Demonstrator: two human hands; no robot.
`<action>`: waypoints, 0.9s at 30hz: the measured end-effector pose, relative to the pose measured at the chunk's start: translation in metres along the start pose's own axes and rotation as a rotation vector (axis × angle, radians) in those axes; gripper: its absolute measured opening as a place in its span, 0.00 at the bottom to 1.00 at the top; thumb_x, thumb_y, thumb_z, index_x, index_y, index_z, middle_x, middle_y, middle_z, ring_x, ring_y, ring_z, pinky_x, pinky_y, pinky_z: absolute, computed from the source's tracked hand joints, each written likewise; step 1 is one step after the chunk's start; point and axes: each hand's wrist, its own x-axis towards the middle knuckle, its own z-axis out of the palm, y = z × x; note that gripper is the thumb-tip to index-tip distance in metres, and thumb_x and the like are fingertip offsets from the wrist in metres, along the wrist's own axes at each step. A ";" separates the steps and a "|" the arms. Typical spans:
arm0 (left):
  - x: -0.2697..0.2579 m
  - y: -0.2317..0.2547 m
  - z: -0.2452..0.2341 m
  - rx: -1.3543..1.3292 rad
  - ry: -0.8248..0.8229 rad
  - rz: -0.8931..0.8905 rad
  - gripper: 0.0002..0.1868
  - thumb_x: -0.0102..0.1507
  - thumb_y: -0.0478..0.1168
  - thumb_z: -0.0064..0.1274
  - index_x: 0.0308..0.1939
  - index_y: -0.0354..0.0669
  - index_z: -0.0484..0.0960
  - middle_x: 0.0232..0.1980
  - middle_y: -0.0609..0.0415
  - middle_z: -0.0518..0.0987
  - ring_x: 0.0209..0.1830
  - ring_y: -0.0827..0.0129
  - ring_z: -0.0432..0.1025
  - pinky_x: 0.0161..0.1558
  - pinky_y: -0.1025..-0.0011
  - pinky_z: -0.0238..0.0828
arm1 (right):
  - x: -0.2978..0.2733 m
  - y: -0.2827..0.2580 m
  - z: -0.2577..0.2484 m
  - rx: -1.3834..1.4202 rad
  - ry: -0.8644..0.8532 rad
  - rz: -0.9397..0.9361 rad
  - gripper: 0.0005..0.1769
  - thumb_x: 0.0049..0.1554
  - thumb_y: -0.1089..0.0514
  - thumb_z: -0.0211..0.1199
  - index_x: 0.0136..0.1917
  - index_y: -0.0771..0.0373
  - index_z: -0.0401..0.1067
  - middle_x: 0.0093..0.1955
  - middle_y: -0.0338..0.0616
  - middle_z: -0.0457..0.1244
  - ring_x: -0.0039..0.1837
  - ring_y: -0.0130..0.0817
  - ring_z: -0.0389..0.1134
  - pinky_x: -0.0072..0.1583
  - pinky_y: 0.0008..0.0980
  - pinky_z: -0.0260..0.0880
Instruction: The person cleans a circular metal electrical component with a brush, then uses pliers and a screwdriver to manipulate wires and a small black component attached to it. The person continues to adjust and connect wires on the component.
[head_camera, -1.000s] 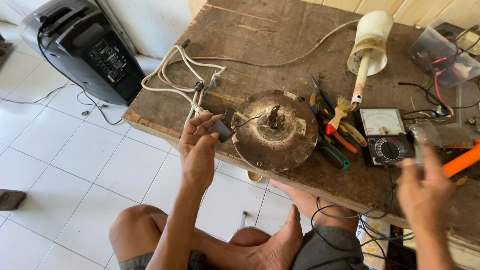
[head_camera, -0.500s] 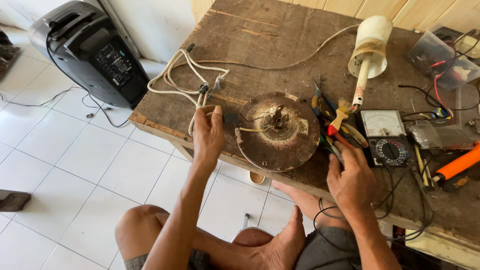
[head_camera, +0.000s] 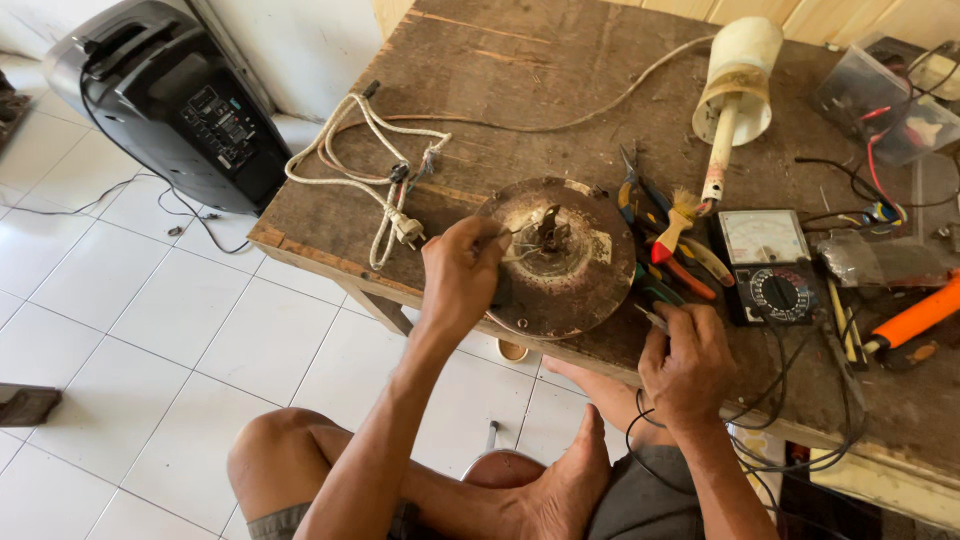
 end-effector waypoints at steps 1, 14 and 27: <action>-0.003 -0.004 0.002 0.000 -0.006 -0.002 0.07 0.66 0.42 0.68 0.47 0.52 0.93 0.38 0.53 0.89 0.45 0.54 0.85 0.56 0.56 0.75 | 0.000 0.001 -0.002 -0.003 -0.003 0.004 0.11 0.60 0.65 0.69 0.54 0.51 0.83 0.48 0.37 0.65 0.51 0.41 0.75 0.57 0.37 0.77; -0.024 -0.001 -0.006 -0.482 -0.027 -0.290 0.09 0.74 0.39 0.60 0.48 0.33 0.83 0.31 0.45 0.86 0.29 0.68 0.83 0.38 0.71 0.81 | 0.017 -0.016 -0.016 0.286 -0.023 0.139 0.09 0.66 0.67 0.69 0.59 0.58 0.83 0.50 0.48 0.68 0.55 0.53 0.75 0.59 0.44 0.76; -0.034 0.012 -0.007 -0.397 -0.098 -0.228 0.07 0.75 0.38 0.57 0.51 0.37 0.82 0.33 0.49 0.86 0.29 0.71 0.77 0.38 0.72 0.79 | 0.091 -0.146 -0.069 0.473 -0.568 0.242 0.42 0.58 0.43 0.79 0.78 0.67 0.74 0.53 0.65 0.72 0.50 0.61 0.78 0.53 0.59 0.82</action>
